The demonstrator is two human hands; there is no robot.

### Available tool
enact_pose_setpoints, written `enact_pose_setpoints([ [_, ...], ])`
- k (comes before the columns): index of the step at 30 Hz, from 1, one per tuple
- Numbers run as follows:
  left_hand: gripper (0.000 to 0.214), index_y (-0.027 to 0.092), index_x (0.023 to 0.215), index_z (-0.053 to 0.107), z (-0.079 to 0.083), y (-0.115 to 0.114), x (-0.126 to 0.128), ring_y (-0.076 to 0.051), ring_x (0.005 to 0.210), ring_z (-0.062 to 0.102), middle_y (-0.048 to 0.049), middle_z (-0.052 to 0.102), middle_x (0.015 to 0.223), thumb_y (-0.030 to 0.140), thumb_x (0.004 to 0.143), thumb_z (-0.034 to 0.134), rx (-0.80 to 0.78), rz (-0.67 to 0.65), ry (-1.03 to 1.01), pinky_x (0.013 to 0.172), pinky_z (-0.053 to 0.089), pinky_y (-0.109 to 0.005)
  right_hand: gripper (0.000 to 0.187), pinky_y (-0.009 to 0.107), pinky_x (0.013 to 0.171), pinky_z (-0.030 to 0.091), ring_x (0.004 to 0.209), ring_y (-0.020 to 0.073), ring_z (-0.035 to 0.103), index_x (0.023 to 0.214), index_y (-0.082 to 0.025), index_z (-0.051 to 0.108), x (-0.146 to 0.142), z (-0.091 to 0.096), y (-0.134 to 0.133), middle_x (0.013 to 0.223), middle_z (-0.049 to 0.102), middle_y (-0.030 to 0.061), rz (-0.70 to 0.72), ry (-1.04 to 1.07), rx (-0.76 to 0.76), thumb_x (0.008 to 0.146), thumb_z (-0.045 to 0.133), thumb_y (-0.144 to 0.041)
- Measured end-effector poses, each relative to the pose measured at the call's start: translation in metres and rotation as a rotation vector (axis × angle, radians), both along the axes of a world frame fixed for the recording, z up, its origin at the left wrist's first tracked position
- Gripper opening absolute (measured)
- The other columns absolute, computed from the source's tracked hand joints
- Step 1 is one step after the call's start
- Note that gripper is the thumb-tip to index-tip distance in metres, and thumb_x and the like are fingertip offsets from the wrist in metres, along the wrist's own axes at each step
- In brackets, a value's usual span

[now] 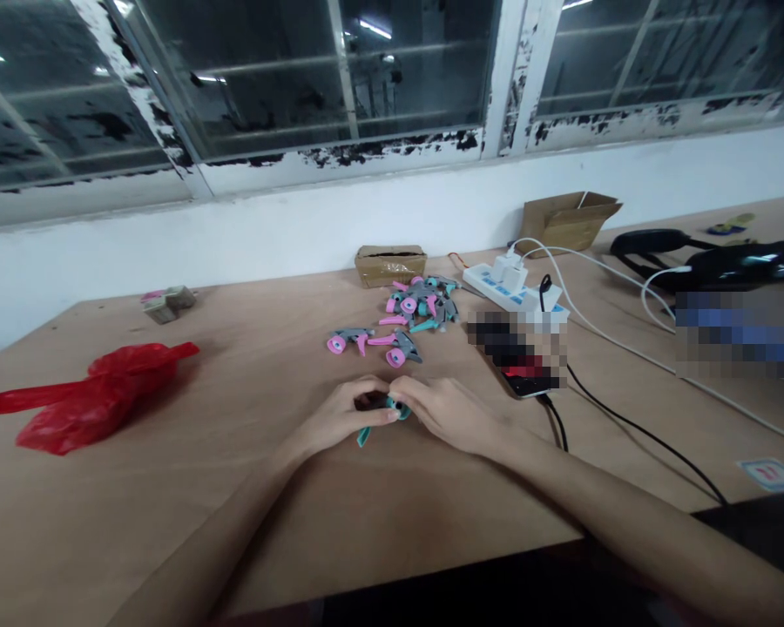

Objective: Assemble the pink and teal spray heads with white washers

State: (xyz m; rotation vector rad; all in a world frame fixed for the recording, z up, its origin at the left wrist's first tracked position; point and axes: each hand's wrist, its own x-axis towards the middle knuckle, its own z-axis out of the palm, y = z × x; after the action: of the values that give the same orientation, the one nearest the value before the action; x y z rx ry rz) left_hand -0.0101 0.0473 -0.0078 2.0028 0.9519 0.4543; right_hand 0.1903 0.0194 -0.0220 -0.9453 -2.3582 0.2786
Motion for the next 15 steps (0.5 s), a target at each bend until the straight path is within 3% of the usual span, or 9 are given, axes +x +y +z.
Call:
enact_pose_setpoints([
  [10, 0.026, 0.019, 0.094, 0.064, 0.0019, -0.0006, 0.0022, -0.015, 0.081, 0.054, -0.0020, 0.063, 0.094, 0.040, 0.081, 0.055, 0.000, 0.016, -0.012, 0.072, 0.041, -0.025, 0.021, 0.023, 0.058, 0.038, 0.059, 0.0117, 0.058, 0.100, -0.018, 0.056, 0.0017, 0.0071, -0.0035, 0.069, 0.063, -0.0002, -0.063, -0.007, -0.065, 0.094, 0.036, -0.017],
  [15, 0.028, 0.019, 0.094, 0.064, 0.0012, 0.0000, 0.0023, -0.015, 0.080, 0.053, -0.0020, 0.062, 0.093, 0.043, 0.080, 0.057, 0.001, 0.022, 0.010, 0.070, 0.042, -0.025, 0.023, 0.025, 0.058, 0.038, 0.068, 0.0156, 0.063, 0.097, -0.016, 0.057, 0.0010, 0.0036, -0.0048, 0.081, 0.068, 0.0048, -0.129, -0.091, -0.007, 0.094, 0.035, -0.021],
])
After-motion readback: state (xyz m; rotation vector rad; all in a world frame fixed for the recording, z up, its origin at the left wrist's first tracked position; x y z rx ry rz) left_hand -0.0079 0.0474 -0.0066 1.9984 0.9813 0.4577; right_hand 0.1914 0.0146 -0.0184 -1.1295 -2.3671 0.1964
